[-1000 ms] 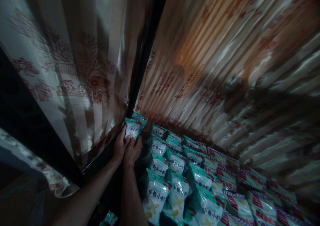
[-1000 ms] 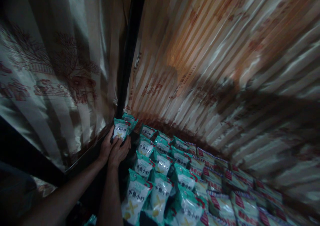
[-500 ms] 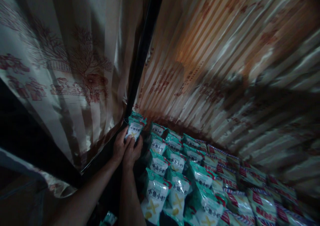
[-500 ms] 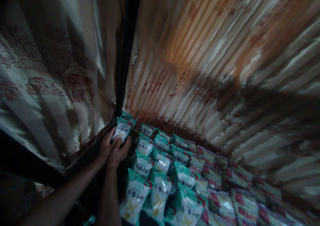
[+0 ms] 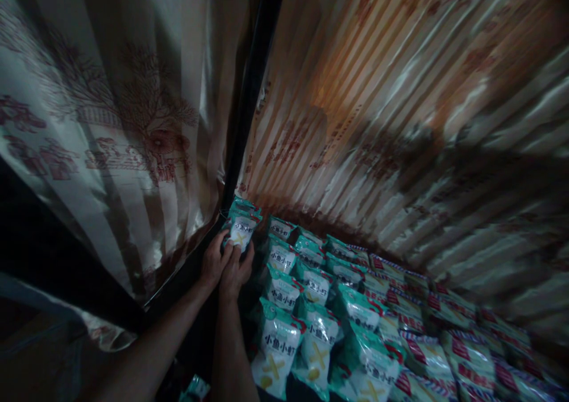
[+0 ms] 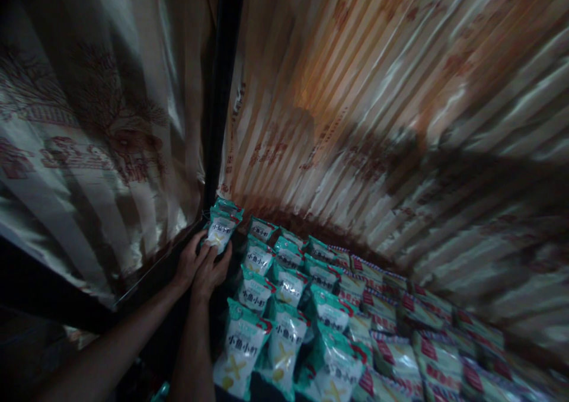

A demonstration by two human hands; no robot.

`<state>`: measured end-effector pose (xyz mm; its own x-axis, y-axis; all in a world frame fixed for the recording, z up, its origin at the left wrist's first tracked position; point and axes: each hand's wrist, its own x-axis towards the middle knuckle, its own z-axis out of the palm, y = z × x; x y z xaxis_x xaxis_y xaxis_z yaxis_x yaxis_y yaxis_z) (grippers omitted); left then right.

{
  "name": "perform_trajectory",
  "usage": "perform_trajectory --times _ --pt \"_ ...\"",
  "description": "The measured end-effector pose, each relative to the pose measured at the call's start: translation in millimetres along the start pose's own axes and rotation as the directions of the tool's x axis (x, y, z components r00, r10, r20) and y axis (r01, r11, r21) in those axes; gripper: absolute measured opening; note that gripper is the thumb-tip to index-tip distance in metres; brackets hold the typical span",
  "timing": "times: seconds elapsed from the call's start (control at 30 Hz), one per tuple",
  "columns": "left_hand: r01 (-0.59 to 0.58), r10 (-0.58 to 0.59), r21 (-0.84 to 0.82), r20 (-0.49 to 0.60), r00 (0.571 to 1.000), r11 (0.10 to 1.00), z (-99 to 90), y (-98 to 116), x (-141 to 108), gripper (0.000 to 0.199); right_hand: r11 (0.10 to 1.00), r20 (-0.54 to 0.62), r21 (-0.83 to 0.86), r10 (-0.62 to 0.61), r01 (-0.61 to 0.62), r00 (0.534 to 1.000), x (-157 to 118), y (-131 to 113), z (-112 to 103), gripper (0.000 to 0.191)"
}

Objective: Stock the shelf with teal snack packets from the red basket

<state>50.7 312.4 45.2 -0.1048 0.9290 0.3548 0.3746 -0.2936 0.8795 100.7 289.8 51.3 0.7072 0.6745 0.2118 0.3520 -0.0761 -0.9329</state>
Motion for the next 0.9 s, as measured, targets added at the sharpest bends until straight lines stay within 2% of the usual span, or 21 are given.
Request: perform_trajectory --times 0.13,0.43,0.67,0.9 --pt "-0.076 0.078 0.064 -0.028 0.997 0.995 -1.4 2.5 0.2 0.040 0.992 -0.031 0.056 0.113 -0.111 0.993 0.1 -2.2 -1.8 0.060" --pt "-0.108 0.107 0.034 0.018 0.994 0.994 -5.4 9.4 -0.4 0.040 0.984 -0.045 0.120 0.138 -0.132 0.989 -1.0 -1.0 -3.0 0.062" --pt "-0.063 0.063 0.019 0.020 0.998 0.998 -2.9 3.7 -0.3 0.034 1.000 -0.060 0.012 0.004 -0.003 0.998 -0.3 6.1 -1.1 0.058" --pt "-0.079 0.083 -0.042 0.104 0.991 0.996 -6.9 7.1 1.7 0.035 0.991 -0.049 -0.038 -0.129 0.127 0.990 4.5 3.1 -2.8 0.058"
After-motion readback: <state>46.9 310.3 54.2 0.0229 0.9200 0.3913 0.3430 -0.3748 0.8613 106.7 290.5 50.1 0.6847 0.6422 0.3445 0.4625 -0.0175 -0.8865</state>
